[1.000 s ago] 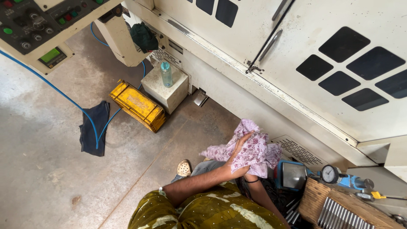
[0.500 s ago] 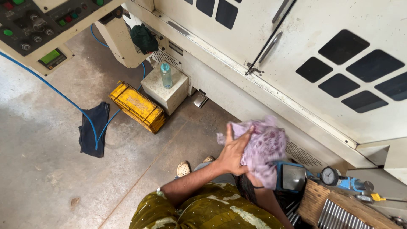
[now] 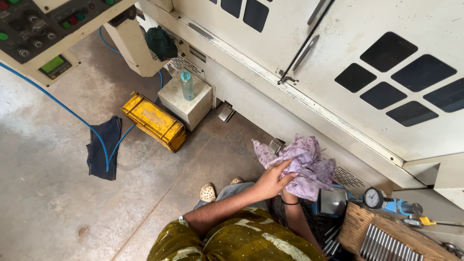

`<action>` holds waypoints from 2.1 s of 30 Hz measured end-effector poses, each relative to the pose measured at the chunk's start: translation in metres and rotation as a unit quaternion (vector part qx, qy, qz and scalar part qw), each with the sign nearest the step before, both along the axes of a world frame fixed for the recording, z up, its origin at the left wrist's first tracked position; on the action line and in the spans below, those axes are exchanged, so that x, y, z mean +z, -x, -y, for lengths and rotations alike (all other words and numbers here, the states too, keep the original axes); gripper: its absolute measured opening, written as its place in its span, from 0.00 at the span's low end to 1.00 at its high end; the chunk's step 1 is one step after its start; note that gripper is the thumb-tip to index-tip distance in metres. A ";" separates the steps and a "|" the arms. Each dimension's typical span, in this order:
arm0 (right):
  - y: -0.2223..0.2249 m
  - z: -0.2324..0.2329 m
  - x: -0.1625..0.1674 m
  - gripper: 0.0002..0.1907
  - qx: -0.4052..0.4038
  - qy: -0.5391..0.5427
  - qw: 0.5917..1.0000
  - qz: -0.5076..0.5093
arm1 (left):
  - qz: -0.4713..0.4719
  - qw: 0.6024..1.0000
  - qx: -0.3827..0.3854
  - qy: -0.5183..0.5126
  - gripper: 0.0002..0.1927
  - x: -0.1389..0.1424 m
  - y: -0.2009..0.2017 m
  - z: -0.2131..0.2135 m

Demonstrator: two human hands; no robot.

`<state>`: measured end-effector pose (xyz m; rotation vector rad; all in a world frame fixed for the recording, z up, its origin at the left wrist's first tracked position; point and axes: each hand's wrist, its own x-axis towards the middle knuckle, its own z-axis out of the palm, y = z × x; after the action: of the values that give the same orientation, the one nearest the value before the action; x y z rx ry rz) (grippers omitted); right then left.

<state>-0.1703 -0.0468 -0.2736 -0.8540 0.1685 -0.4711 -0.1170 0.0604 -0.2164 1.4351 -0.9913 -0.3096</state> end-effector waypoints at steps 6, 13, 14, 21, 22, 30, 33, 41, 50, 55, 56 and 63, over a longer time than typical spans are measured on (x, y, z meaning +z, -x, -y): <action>-0.003 0.000 0.007 0.31 0.001 -0.019 1.000 0.006 | 0.205 0.968 0.030 -0.145 0.26 0.020 -0.025 -0.011; 0.017 0.011 0.004 0.30 -0.036 0.122 0.992 -0.014 | 0.033 0.994 0.079 -0.069 0.27 -0.022 -0.021 -0.013; 0.024 0.012 0.006 0.29 -0.038 0.152 0.987 -0.018 | 0.045 0.995 0.087 -0.022 0.27 -0.023 -0.015 -0.014; 0.064 -0.013 0.039 0.28 0.000 0.312 0.949 -0.036 | -0.130 0.980 -0.115 0.100 0.28 0.002 0.010 -0.025; 0.067 -0.018 0.041 0.28 0.004 0.323 0.945 -0.038 | -0.187 0.961 -0.177 0.105 0.21 0.004 0.014 -0.028; 0.034 -0.065 0.022 0.27 -0.141 0.386 0.905 -0.115 | -0.202 0.977 -0.008 0.074 0.27 -0.047 0.001 -0.033; 0.027 -0.082 0.014 0.27 -0.243 0.469 0.838 -0.137 | -0.029 0.999 0.002 -0.025 0.18 -0.069 -0.010 -0.036; 0.047 -0.086 -0.003 0.34 -0.332 0.635 0.683 -0.143 | -0.706 0.691 -0.149 -0.038 0.27 -0.082 -0.024 -0.009; 0.108 -0.071 0.021 0.38 -0.525 0.240 0.792 -0.198 | -0.217 0.899 -0.364 -0.115 0.26 -0.062 0.051 0.018; 0.204 -0.075 0.050 0.21 -0.567 0.268 0.717 -0.304 | 0.162 0.837 -0.502 -0.147 0.17 -0.019 0.086 0.013; 0.222 -0.073 0.053 0.17 -0.577 0.274 0.699 -0.320 | 0.180 0.824 -0.523 -0.124 0.20 -0.012 0.091 0.011; 0.279 -0.100 0.029 0.26 -0.292 0.474 0.490 -0.671 | 0.191 0.781 -0.560 -0.200 0.07 0.002 0.094 0.035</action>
<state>-0.4492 0.0533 -0.2442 -2.1849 1.8810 -0.3848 -0.2107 0.0257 -0.2140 1.1111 -2.1785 -1.1888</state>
